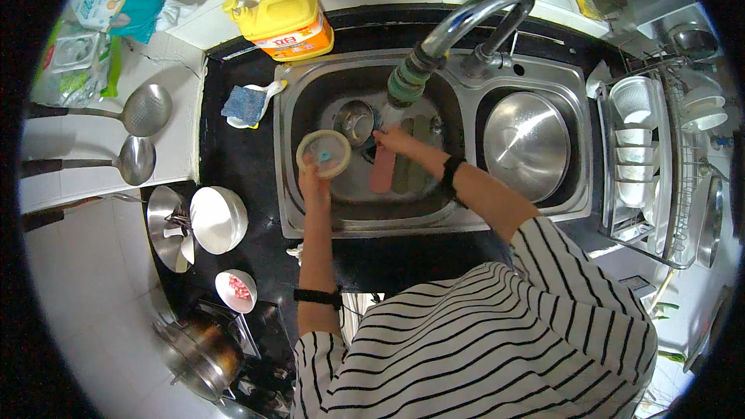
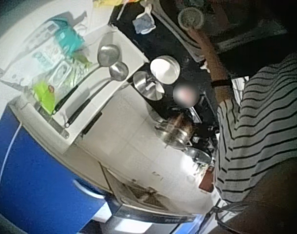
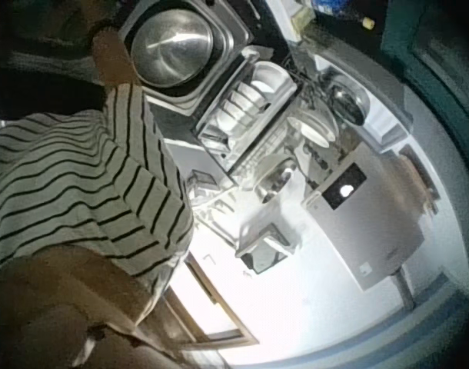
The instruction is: The person wipes a white round table with a cloth, then moves to the kitchen to wash a plastic container and several dishes in the sink. They also open the refrigerator and briefly handle a bag on the sofa before returning to wash more items.
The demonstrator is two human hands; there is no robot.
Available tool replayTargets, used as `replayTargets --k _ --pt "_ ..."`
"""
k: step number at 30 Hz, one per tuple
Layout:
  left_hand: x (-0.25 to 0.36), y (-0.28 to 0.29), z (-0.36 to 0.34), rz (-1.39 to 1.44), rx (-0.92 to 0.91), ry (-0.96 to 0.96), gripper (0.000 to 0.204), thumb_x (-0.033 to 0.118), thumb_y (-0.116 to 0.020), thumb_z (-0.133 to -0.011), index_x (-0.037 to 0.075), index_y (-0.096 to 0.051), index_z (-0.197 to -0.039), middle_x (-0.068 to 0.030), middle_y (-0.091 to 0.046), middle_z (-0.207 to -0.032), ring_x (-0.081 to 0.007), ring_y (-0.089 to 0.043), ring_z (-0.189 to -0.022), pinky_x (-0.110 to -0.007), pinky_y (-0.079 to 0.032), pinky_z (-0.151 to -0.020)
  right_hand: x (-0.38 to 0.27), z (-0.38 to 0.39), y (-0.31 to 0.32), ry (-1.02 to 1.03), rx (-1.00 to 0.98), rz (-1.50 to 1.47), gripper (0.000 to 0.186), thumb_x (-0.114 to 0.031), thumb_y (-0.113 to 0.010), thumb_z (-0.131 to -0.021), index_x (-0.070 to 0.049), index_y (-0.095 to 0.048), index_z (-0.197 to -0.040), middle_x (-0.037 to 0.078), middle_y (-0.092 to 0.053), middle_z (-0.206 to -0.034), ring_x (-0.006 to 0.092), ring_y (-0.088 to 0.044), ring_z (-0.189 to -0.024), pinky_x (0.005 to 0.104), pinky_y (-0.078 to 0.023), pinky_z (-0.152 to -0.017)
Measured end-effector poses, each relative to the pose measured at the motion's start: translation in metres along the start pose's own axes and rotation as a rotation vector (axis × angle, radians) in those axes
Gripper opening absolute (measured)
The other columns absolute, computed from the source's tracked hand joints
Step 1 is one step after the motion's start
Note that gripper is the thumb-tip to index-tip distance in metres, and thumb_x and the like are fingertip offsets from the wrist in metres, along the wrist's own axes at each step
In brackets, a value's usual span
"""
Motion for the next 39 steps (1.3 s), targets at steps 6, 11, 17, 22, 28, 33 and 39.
replayTargets --k 6,11,17,22,28,33,39 --pt "-0.008 -0.022 -0.021 0.032 -0.026 0.018 0.047 0.004 -0.048 -0.084 0.003 -0.035 -0.130 -0.0160 -0.042 -0.124 -0.0307 -0.052 -0.106 -0.044 -0.051 -0.080 0.026 -0.036 -0.053 -0.030 0.149 -0.299 0.028 -0.026 -0.056 -0.088 0.000 -0.059 -0.100 0.011 -0.063 -0.088 0.0203 -0.059 -0.067 0.0343 -0.048 -0.063" --pt "-0.030 -0.047 -0.053 -0.062 0.202 0.055 0.045 0.004 -0.051 -0.084 -0.001 -0.038 -0.127 -0.0164 -0.048 -0.118 -0.0312 -0.054 -0.103 -0.041 -0.050 -0.081 -0.003 0.025 -0.006 0.160 0.173 0.298 0.038 -0.033 -0.053 -0.087 0.001 -0.057 -0.102 0.015 -0.062 -0.088 0.0251 -0.061 -0.073 0.0376 -0.048 -0.066" --pt "-0.045 -0.037 -0.068 -0.716 0.246 -0.188 0.061 0.015 -0.060 -0.079 -0.004 -0.033 -0.131 -0.0213 -0.042 -0.128 -0.0372 -0.052 -0.104 -0.044 -0.045 -0.084 -0.039 0.088 0.053 0.261 0.170 0.331 0.042 -0.036 -0.048 -0.087 -0.003 -0.057 -0.111 0.016 -0.062 -0.093 0.0280 -0.061 -0.080 0.0394 -0.047 -0.072" --pt "-0.035 -0.047 -0.022 -0.967 0.453 -0.208 0.079 0.031 -0.064 -0.076 -0.003 -0.026 -0.136 -0.0250 -0.030 -0.137 -0.0383 -0.034 -0.124 -0.043 -0.027 -0.103 -0.072 0.081 0.043 0.272 -0.032 -0.082 0.056 -0.053 -0.040 -0.089 -0.006 -0.060 -0.114 0.010 -0.064 -0.098 0.0213 -0.054 -0.100 0.0350 -0.044 -0.082" --pt "0.082 -0.050 0.082 -1.062 0.265 -0.891 0.065 0.017 -0.064 -0.077 -0.002 -0.035 -0.131 -0.0262 -0.028 -0.138 -0.0390 -0.027 -0.129 -0.045 -0.024 -0.105 -0.088 0.067 0.063 0.213 -0.047 -0.168 0.061 -0.056 -0.039 -0.089 -0.001 -0.066 -0.085 0.010 -0.065 -0.091 0.0153 -0.059 -0.087 0.0301 -0.044 -0.078" --pt "0.180 0.053 0.123 -1.740 0.668 -0.826 0.058 0.021 -0.062 -0.078 -0.005 -0.041 -0.124 -0.0273 -0.044 -0.125 -0.0390 -0.043 -0.116 -0.046 -0.034 -0.097 -0.080 0.073 0.061 0.232 -0.085 -0.172 0.051 -0.048 -0.048 -0.088 -0.001 -0.065 -0.085 0.007 -0.065 -0.088 0.0132 -0.061 -0.081 0.0262 -0.044 -0.070" --pt "0.190 0.116 0.119 -1.878 0.377 -0.449 0.027 0.020 -0.055 -0.081 0.004 -0.060 -0.102 -0.0220 -0.063 -0.081 -0.0376 -0.060 -0.079 -0.046 -0.048 -0.071 -0.077 0.099 0.053 0.409 -0.067 -0.164 0.032 -0.030 -0.052 -0.090 -0.001 -0.065 -0.094 0.005 -0.065 -0.085 0.0137 -0.062 -0.079 0.0265 -0.047 -0.068"
Point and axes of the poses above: each hand's wrist, its own z-axis away from the middle knuckle, its own y-axis out of the back of the hand, x = y × z, the point moved 5 cm from there along -z, towards the middle knuckle
